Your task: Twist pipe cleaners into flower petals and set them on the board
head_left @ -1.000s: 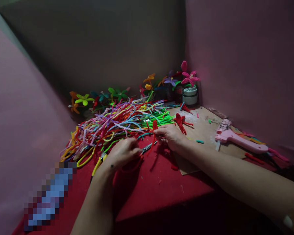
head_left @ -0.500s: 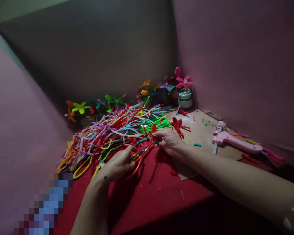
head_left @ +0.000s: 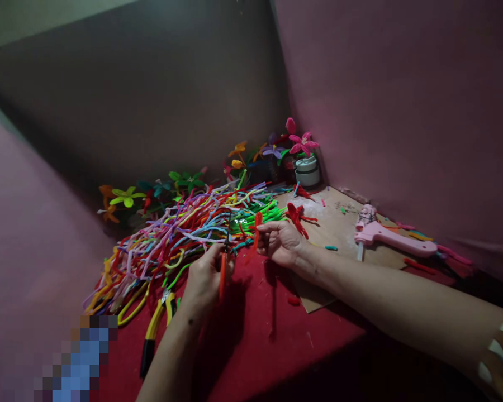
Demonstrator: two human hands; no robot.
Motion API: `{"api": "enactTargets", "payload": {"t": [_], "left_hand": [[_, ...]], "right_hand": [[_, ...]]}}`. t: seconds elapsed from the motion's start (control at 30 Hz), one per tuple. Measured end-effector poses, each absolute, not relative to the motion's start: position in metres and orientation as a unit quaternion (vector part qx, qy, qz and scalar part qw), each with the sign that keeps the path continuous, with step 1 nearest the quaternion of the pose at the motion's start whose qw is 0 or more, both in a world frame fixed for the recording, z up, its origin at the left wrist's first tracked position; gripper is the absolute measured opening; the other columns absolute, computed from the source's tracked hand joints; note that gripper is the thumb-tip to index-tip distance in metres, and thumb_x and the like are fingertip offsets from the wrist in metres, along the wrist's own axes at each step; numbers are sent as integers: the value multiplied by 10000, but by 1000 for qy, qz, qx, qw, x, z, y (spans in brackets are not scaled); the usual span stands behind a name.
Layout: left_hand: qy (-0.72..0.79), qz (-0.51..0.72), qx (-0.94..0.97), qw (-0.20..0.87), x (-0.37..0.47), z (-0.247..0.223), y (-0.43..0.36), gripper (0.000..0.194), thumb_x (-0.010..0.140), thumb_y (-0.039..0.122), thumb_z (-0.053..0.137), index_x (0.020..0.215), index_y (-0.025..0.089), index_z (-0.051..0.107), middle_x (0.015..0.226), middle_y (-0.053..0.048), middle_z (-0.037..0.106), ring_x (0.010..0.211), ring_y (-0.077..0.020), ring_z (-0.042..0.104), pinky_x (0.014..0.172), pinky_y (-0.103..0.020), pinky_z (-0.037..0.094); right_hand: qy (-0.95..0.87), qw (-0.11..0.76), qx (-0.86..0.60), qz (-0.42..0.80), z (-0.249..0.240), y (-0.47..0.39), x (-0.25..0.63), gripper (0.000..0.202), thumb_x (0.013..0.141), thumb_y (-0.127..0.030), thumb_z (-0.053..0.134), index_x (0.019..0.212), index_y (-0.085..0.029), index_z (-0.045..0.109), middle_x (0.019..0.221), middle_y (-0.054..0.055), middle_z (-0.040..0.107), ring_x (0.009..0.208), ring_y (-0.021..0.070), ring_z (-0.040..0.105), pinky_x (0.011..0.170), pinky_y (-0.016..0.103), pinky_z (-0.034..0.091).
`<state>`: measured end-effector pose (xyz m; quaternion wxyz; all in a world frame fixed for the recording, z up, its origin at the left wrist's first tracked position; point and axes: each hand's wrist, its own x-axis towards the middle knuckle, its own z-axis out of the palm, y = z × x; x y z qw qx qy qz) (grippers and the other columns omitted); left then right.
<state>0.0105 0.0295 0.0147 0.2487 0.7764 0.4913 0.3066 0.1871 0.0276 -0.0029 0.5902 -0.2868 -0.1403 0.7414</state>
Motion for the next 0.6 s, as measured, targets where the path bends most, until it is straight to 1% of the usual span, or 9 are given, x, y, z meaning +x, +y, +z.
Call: {"api": "enactTargets", "payload": {"t": [0.07,0.1,0.17,0.3,0.47,0.6], "left_hand": [[463,269,833,142,11,11,29,324,704,207,479,1014,164,562,844,-51,592,752,-177,555,714,-288,433],[451,255,850,99,11,10,29,359,718,193,446,1060,151,547,917,-81,588,816,-196,557,754,-307,431],[442,236,864,55,10,8,30,414,737,176,404,1134,132,510,993,-117,567,880,-216,556,782,-329,434],[427,215,877,37,8,5,31,467,752,167,394,1216,157,453,1037,-120,540,915,-215,559,785,-329,449],[402,206,891,49,14,3,28,438,772,151,367,1198,147,467,1030,-130,531,934,-223,552,806,-355,448],[401,203,890,73,18,2,25,437,788,144,339,1211,150,449,1066,-131,497,971,-222,536,815,-360,448]], "right_hand": [[-141,584,-278,749,-3,27,187,115,656,-115,483,544,-141,480,429,4,520,402,100,462,465,242,336],[-140,584,-275,751,-3,27,187,115,655,-115,483,544,-142,479,430,5,521,404,101,462,467,243,337],[-138,585,-272,751,-3,27,188,112,653,-114,483,545,-145,478,432,6,523,412,104,466,469,244,341],[-141,579,-268,757,-4,27,188,98,658,-117,476,566,-139,504,443,14,535,431,109,479,475,244,350],[-151,572,-258,764,-9,28,187,103,647,-113,478,550,-135,508,451,18,542,427,105,478,477,243,345],[-174,563,-259,765,-13,28,183,84,619,-91,489,548,-122,523,467,22,550,431,101,479,467,233,329]]}}
